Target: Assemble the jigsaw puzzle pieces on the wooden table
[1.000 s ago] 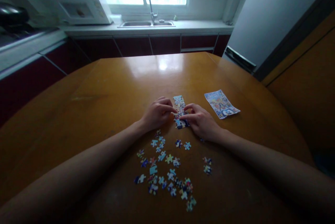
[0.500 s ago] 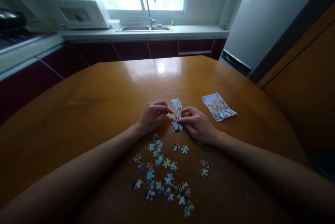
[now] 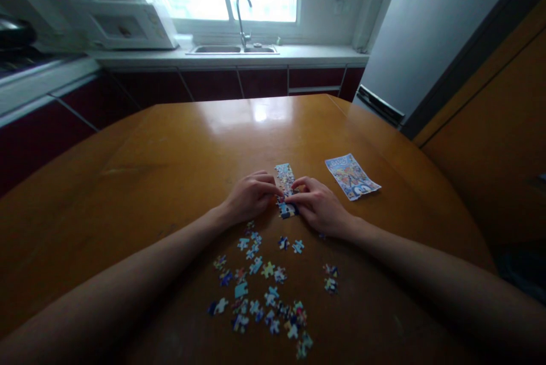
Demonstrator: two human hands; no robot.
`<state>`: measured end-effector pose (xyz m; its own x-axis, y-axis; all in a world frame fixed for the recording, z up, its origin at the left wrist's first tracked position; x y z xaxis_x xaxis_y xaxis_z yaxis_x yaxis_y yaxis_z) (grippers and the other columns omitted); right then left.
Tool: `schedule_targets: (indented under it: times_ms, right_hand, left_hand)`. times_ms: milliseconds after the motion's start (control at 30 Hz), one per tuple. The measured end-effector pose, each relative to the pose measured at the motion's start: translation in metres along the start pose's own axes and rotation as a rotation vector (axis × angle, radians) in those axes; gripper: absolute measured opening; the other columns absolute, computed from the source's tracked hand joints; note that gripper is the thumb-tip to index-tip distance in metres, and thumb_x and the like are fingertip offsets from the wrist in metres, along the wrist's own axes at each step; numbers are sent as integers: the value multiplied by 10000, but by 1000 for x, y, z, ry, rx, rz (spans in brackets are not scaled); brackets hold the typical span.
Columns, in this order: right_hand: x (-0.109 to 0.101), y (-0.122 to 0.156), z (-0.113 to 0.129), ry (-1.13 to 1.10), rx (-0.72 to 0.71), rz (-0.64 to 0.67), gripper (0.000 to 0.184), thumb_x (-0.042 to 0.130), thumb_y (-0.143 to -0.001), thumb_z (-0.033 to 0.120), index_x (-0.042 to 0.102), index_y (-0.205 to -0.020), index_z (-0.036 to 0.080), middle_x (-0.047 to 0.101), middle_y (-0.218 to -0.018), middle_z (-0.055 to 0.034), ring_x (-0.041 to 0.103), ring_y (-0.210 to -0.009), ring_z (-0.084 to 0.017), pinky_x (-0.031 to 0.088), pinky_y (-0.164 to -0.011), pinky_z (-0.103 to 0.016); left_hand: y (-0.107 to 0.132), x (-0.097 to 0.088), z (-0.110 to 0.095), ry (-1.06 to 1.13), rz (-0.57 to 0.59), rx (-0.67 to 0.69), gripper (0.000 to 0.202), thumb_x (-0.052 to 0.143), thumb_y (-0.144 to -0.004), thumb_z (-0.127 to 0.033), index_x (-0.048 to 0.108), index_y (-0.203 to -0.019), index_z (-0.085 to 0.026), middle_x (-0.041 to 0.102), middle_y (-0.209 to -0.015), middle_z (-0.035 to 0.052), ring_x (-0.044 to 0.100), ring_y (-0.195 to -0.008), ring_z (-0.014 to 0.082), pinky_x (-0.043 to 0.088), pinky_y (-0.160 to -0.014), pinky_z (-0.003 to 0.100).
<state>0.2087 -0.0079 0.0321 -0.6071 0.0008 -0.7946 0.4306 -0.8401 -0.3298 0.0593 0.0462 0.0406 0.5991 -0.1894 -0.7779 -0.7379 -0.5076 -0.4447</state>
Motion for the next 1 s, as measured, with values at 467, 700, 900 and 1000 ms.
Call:
schedule_targets:
  times_ms: [467, 700, 900, 1000]
  right_hand:
    - [1, 1, -1, -1, -19, -9, 320, 604, -899, 116, 777, -1100, 296, 617, -1247, -89, 590, -1123, -229, 492, -980, -442]
    - [0, 0, -1, -13, -10, -17, 306, 612, -903, 123, 778, -1099, 290, 624, -1241, -87, 600, -1072, -213, 504, -961, -439]
    - [0, 1, -2, -14, 3, -13, 359, 588, -881, 64, 778, -1086, 289, 626, -1240, -82, 599, -1106, -221, 506, -972, -446]
    - [0, 1, -2, -20, -2, -13, 399, 543, -884, 27, 778, -1081, 284, 627, -1238, -85, 603, -1105, -219, 509, -973, -443]
  left_hand:
    - [1, -11, 7, -16, -166, -46, 345, 461, -748, -28, 759, -715, -198, 645, -665, 18, 545, -683, 139, 431, -644, 263]
    - [2, -4, -1, -26, -51, 5, 343, 495, -823, -53, 789, -808, -229, 657, -696, 23, 542, -700, 150, 437, -637, 270]
    - [0, 2, -6, -58, 56, 24, 345, 516, -854, -68, 802, -863, -260, 666, -706, 17, 546, -702, 153, 446, -646, 278]
    - [0, 3, -5, -47, 63, 10, 353, 522, -836, -54, 806, -857, -263, 669, -703, 13, 546, -699, 150, 450, -659, 277]
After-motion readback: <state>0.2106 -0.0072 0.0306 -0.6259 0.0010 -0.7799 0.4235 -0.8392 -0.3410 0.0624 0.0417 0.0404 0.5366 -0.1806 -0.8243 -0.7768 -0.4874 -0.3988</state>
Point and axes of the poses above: each hand's wrist, its own y-axis away from the middle knuckle, its own x-axis out of the palm, z = x × y, the point moved 7 cm from there along -y, towards the middle knuckle
